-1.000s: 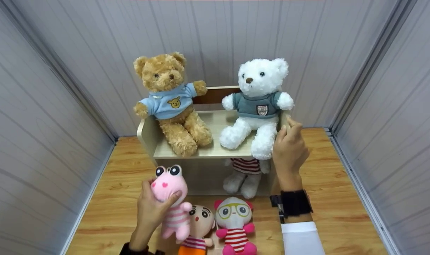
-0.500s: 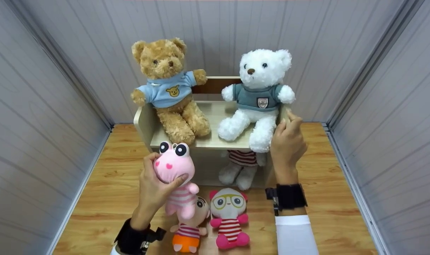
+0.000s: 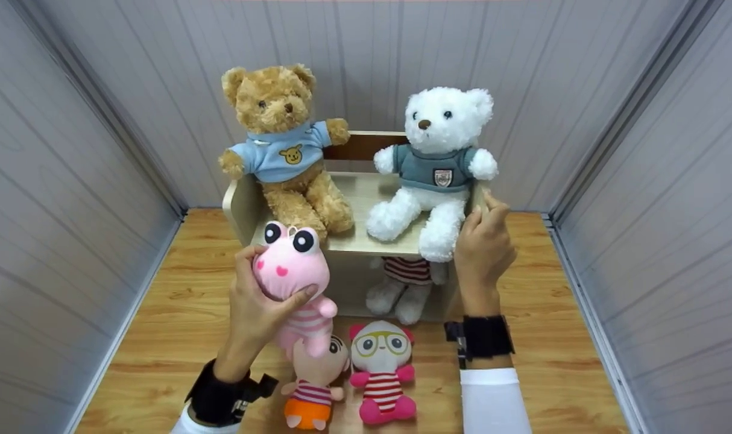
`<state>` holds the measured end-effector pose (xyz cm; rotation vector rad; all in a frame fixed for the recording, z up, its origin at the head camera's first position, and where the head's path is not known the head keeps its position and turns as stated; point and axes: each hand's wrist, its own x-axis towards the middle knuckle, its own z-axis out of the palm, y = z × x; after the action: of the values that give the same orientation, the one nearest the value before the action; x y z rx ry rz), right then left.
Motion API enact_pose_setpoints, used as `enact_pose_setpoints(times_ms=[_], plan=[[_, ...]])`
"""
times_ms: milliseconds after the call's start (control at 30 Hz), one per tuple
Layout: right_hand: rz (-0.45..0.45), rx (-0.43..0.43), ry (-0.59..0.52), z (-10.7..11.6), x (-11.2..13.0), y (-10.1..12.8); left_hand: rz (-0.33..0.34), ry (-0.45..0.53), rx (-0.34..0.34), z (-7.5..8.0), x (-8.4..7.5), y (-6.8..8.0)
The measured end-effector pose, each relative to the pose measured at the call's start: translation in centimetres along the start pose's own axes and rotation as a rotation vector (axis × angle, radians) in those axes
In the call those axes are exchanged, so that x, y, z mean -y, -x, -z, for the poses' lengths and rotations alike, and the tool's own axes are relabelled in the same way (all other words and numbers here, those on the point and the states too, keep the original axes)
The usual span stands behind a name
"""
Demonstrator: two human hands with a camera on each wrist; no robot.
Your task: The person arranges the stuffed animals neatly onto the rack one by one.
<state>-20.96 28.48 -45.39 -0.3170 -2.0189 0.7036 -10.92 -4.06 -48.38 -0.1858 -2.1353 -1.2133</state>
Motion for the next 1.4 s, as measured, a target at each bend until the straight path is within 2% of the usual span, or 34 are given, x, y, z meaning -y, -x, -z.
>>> enact_pose_setpoints(times_ms=[233, 567, 933, 1200, 1400], plan=[[-0.008, 0.006, -0.015, -0.1, 0.7, -0.6, -0.061, 0.051, -0.026, 0.1, -1.4, -2.2], [-0.054, 0.011, -0.035, -0.3, 0.7, -0.7, -0.096, 0.052, -0.013, 0.1, -2.7, -3.7], [-0.04, 0.018, -0.011, 0.0, -0.4, 0.4, -0.11, 0.047, -0.034, -0.1, -3.6, -3.4], [-0.043, 0.043, -0.002, 0.1, -0.4, 0.4, -0.152, 0.12, -0.112, -0.6, -5.1, -4.8], [-0.045, 0.043, -0.012, -0.1, 0.0, 0.2, -0.178, 0.144, -0.171, -1.0, -6.4, -6.9]])
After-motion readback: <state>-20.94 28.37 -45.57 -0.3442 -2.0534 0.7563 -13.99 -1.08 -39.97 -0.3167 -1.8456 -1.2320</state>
